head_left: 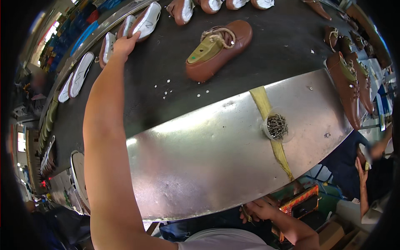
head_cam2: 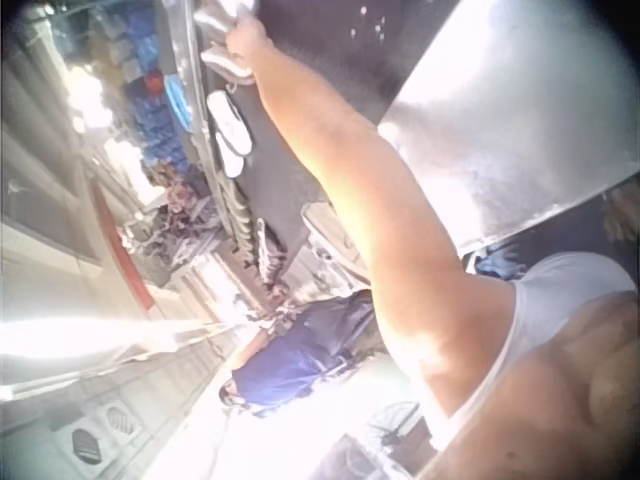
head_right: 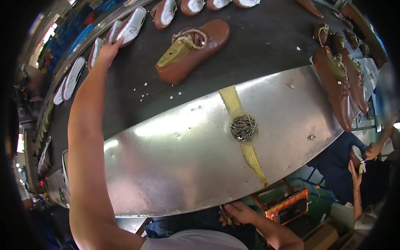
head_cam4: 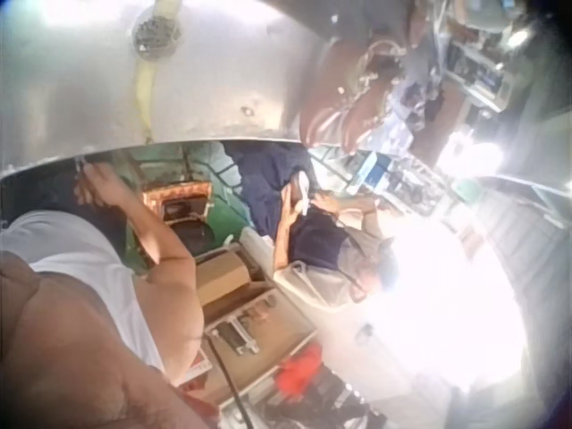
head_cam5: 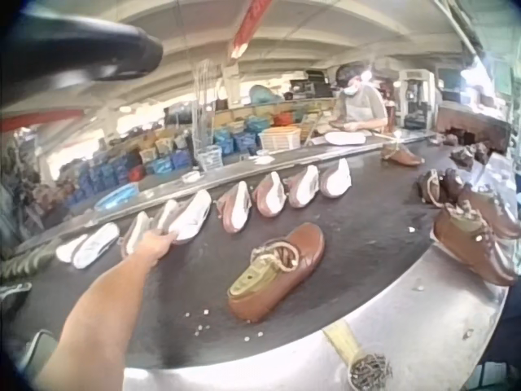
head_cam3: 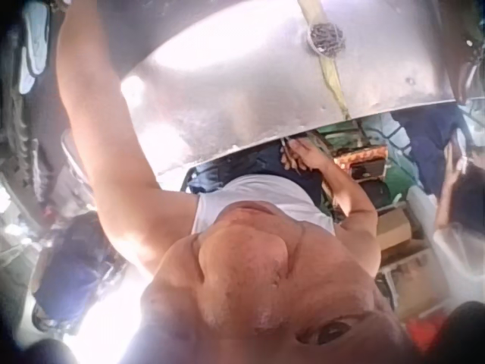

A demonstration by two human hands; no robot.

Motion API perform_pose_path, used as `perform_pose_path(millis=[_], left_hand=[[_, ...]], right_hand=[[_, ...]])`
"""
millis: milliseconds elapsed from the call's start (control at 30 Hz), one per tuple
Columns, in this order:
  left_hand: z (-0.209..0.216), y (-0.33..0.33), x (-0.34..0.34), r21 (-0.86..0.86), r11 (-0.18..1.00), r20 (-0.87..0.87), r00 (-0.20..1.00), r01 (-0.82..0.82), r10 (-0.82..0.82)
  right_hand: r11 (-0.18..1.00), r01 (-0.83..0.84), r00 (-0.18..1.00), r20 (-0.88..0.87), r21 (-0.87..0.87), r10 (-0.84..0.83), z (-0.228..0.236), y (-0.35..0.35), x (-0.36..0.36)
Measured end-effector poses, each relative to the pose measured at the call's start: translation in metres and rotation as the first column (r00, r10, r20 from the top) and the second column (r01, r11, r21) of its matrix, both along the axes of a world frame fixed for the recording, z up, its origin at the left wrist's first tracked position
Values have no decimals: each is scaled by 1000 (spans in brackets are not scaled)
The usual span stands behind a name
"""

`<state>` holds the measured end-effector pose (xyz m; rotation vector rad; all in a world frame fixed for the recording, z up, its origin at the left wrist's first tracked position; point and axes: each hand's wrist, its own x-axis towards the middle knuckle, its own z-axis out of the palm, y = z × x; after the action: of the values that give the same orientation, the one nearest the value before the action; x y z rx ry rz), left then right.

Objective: Using specialized pliers to pull and secure shoe uppers onto lasts on a factory production line.

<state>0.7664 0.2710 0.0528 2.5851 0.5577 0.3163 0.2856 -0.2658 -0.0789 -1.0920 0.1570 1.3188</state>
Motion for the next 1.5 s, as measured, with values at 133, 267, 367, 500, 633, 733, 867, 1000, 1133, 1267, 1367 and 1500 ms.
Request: perform_pose_path(millis=[133, 267, 367, 500, 633, 733, 867, 1000, 1133, 1267, 1367, 1500], left_hand=[[4, -31, -27, 126, 989, 21, 997, -78, 76], [23, -26, -99, 238, 963, -64, 991, 126, -114], [52, -58, -203, 34, 976, -84, 974, 214, -211], [97, -75, -349, -133, 969, -142, 963, 209, -228], [111, -60, -465, -416, 897, 33, 988, 152, -152], [112, -66, -533, -297, 954, -162, 982, 48, -100], [100, -122, -575, 494, 833, 122, 929, 248, -349], [104, -154, -495, 436, 820, -7, 912, 372, -410], [100, -178, -398, 171, 935, -315, 917, 309, -246], [91, -160, -371, 162, 886, -549, 786, 434, -284], [91, -158, -403, -438, 836, -261, 843, 331, -470], [87, -209, -521, -739, 386, 329, 796, 552, -508]], right_hand=[[999, -30, 999, 39, -27, 31, 7, 3, -10], [999, -27, 998, 48, -33, 29, 3, 6, -34], [1000, -22, 996, 85, -22, 24, 3, 2, -54], [1000, -26, 988, 152, -13, 28, 0, 1, -97], [998, -61, 981, 182, -15, 63, -7, -2, -137], [996, -83, 977, 194, -34, 88, -11, -12, -170], [995, 61, 962, 271, -80, -37, -7, -21, -198], [991, 88, 937, 345, -99, -49, -12, -21, -193], [982, 58, 905, 424, -182, 25, 9, -14, -191], [977, 141, 891, 450, -159, -55, 13, -16, -205], [958, 253, 874, 456, -133, -168, 11, -19, -212], [943, 289, 859, 480, -166, -179, 15, -21, -211]])
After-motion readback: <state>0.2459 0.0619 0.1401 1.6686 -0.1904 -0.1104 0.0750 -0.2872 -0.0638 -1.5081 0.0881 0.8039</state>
